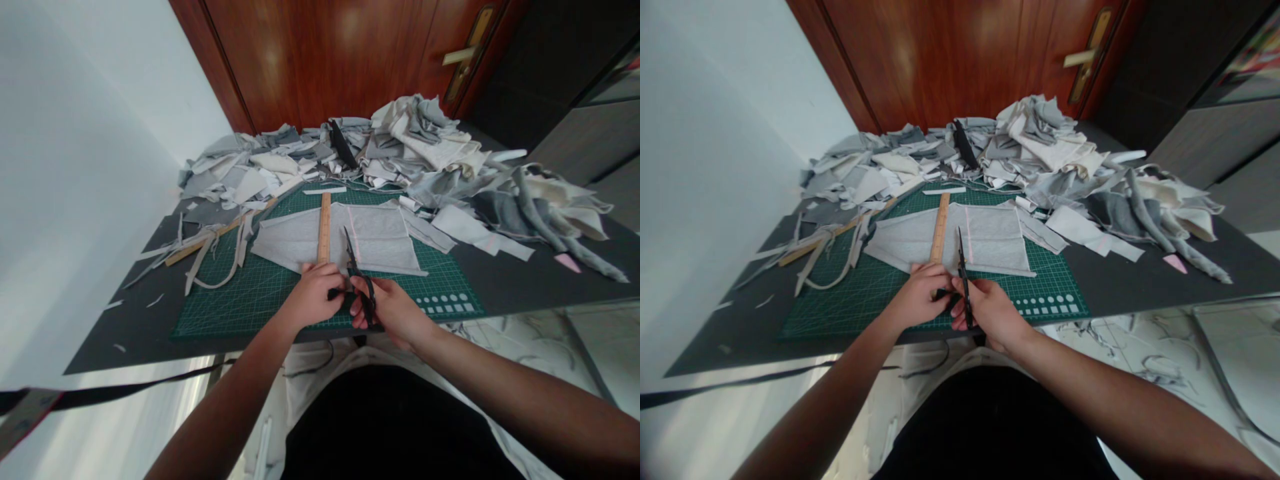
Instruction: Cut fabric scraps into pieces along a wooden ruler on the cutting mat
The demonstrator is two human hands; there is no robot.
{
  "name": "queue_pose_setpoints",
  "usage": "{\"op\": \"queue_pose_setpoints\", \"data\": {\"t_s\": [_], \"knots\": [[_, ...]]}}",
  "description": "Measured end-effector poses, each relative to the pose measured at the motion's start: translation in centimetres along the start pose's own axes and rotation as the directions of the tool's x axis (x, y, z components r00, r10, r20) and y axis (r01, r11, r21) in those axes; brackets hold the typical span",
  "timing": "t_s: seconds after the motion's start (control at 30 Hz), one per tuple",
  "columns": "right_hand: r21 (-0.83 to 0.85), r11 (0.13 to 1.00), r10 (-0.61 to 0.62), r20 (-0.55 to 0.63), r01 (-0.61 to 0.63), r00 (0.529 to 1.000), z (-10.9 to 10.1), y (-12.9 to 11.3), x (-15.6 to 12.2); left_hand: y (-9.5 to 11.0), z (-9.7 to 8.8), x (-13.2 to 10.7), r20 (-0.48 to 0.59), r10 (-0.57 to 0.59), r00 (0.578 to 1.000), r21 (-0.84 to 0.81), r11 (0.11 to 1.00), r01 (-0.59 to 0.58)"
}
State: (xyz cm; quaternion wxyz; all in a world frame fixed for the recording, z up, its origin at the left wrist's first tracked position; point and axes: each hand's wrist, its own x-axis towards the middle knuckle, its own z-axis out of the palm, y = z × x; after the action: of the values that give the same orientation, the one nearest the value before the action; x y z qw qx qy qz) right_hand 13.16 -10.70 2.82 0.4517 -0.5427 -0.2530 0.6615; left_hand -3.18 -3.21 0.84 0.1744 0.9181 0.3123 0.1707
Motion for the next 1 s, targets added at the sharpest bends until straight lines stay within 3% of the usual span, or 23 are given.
{"op": "queue_pose_setpoints", "data": {"t_s": [1.0], "knots": [[-0.045, 0.996, -0.08, 0.01, 0.08, 0.997, 0.0, -1.2, 2.7, 0.2, -0.3, 0.0, 0.019, 0.011, 1.0, -0.046, 0.999, -0.01]]}}
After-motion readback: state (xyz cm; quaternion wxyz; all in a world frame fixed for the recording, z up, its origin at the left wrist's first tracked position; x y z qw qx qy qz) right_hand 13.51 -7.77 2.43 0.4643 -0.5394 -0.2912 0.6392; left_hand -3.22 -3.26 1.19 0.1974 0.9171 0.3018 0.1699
